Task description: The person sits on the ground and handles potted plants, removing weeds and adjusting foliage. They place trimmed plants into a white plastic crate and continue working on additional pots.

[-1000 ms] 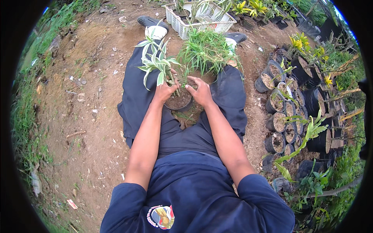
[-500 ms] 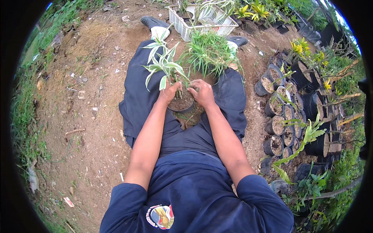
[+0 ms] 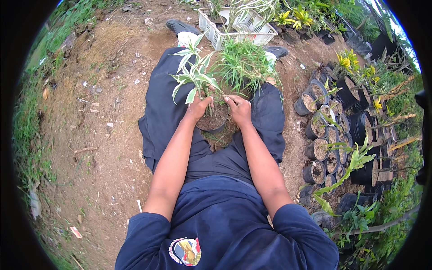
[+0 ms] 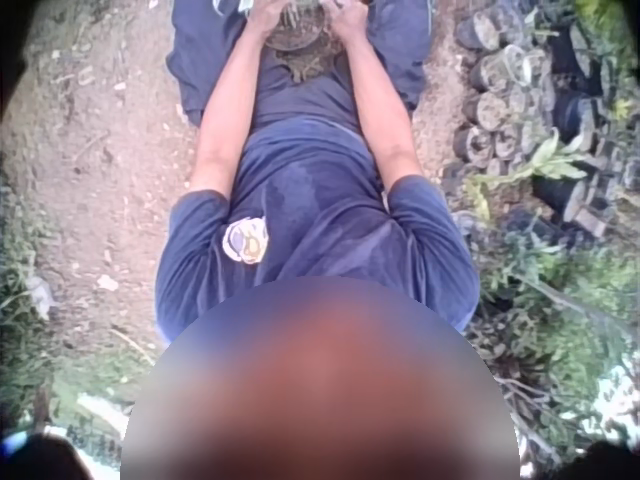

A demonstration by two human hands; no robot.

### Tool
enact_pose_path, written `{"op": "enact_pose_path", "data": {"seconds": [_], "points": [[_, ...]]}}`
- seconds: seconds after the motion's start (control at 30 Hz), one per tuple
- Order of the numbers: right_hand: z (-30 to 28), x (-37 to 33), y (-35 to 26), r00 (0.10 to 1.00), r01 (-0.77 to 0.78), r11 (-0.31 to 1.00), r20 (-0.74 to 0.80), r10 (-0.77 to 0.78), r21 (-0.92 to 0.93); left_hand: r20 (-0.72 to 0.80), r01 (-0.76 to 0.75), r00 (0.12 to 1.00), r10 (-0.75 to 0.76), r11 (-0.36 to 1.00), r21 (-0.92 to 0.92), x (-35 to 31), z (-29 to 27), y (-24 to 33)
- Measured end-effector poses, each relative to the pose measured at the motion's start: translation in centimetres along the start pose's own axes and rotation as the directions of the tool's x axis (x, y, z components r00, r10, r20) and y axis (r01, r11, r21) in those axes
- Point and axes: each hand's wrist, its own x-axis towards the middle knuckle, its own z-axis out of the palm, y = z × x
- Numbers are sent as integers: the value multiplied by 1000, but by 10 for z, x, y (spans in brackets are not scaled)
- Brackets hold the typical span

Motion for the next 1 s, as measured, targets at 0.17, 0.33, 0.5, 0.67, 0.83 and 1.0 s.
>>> {"op": "enact_pose_path", "data": {"seconds": [0.17,0.33,0.5,0.67,0.83,1.0], "points": [[-5,3,-11,999,42,999,-13,-42,-3,-35,12,999,-11,1000,23,0,1,1],[-12,11,-31,985,24,997,-175,-10,78,-35,1,999,2,997,77,0,2,2],[-28,44,-32,995,-89,987,-65,81,-135,-37,22,999,-20,998,57,1,2,4],[-38,125,-18,948,-90,905,-242,206,416,-35,4,999,-3,999,39,0,1,3],[-52,130,-15,947,-213,962,-208,247,172,-35,12,999,-11,1000,22,-1,1,5],[-46,48,-25,833,-218,947,460,307,-236,-19,11,1000,-10,999,41,1,2,5]]}}
